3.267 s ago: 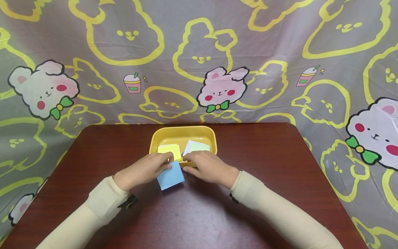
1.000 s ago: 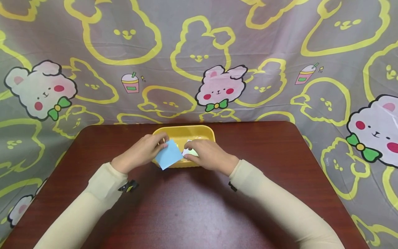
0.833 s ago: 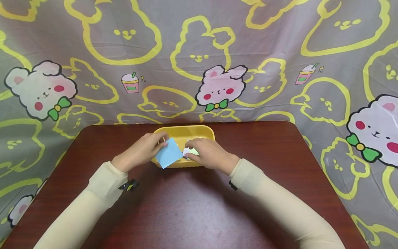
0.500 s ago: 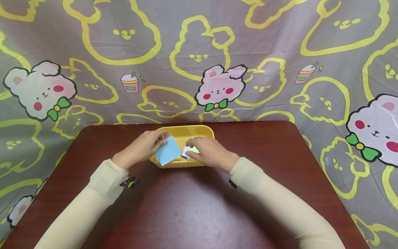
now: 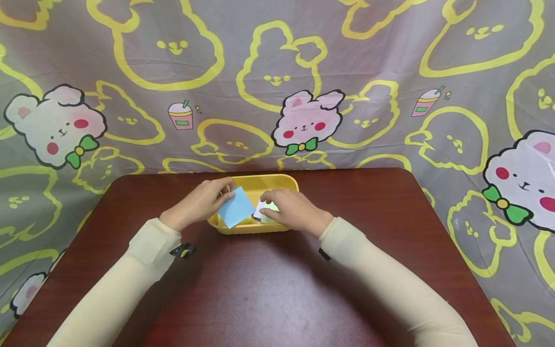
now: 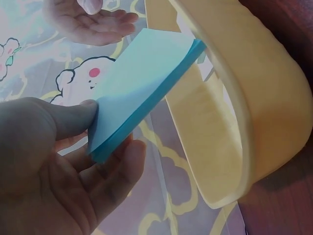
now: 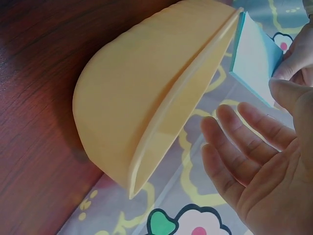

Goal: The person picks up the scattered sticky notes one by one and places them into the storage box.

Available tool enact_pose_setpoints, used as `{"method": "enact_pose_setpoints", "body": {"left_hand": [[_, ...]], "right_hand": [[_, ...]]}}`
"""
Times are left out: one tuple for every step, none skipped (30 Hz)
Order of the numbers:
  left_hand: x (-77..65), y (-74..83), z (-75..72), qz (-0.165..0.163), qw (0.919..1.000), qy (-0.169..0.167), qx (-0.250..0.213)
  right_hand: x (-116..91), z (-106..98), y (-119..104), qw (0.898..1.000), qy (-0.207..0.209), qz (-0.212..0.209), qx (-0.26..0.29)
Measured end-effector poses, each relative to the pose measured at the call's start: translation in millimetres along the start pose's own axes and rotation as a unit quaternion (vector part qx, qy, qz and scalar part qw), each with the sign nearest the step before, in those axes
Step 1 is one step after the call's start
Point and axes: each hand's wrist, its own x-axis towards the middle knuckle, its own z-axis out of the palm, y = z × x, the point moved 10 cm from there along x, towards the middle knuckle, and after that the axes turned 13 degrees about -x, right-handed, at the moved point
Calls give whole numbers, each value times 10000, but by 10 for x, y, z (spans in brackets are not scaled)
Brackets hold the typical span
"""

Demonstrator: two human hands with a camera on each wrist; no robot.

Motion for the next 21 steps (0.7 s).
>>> {"method": "enact_pose_setpoints", "body": {"left_hand": [[7, -2, 0, -12, 10000, -7, -23], [15, -4, 0, -22, 10000, -14, -40], [25, -7, -1, -34, 10000, -19, -46], [36, -9, -1, -51, 10000, -32, -61], [47, -12, -4, -67, 10000, -38, -64], [59, -15, -7, -85, 9999, -41, -70], [71, -20, -10, -98, 9999, -36, -47], [82, -27, -8, -121, 9999, -44, -30], [93, -36, -6, -150, 9999, -54, -26], [103, -46, -1, -181, 9998, -64, -32], [113, -56, 3, -207, 9998, -66, -27], [123, -67, 9, -237, 9997, -75, -41], [133, -80, 18, -269, 9996, -84, -49], [143, -96, 28, -310, 9994, -101, -77], [155, -114, 37, -337, 9993, -106, -103], [167, -129, 45, -348, 9993, -113, -122], [177, -144, 53, -368, 9991, -116, -152], [189, -164, 64, -390, 9990, -122, -191], [200, -184, 78, -407, 9989, -133, -210], [210, -202, 93, -414, 9988, -147, -220], [220, -222, 109, -414, 9988, -157, -225]], "right_hand": [[4, 5, 3, 10000, -5, -6, 0], [8, 9, 8, 10000, -5, -7, 4], [11, 12, 13, 10000, -9, -3, 0], [16, 13, 17, 10000, -8, -7, -3], [20, 14, 22, 10000, -9, 2, -4], [27, 16, 29, 10000, -11, 9, -10], [30, 18, 32, 10000, -12, 11, -20], [35, 21, 38, 10000, -22, 20, -12], [39, 28, 44, 10000, -38, 34, -17], [42, 35, 49, 10000, -51, 42, -6], [45, 43, 55, 10000, -68, 56, -1], [45, 49, 58, 9999, -78, 62, 18], [44, 53, 63, 9999, -90, 76, 28], [43, 58, 70, 9999, -108, 97, 49], [41, 62, 75, 9998, -116, 112, 63], [38, 63, 79, 9998, -127, 121, 68], [37, 64, 83, 9998, -135, 131, 59], [36, 64, 85, 9998, -136, 131, 60], [37, 66, 89, 9998, -145, 136, 42], [39, 67, 91, 9998, -149, 136, 48], [44, 70, 92, 9998, -153, 127, 33]]}}
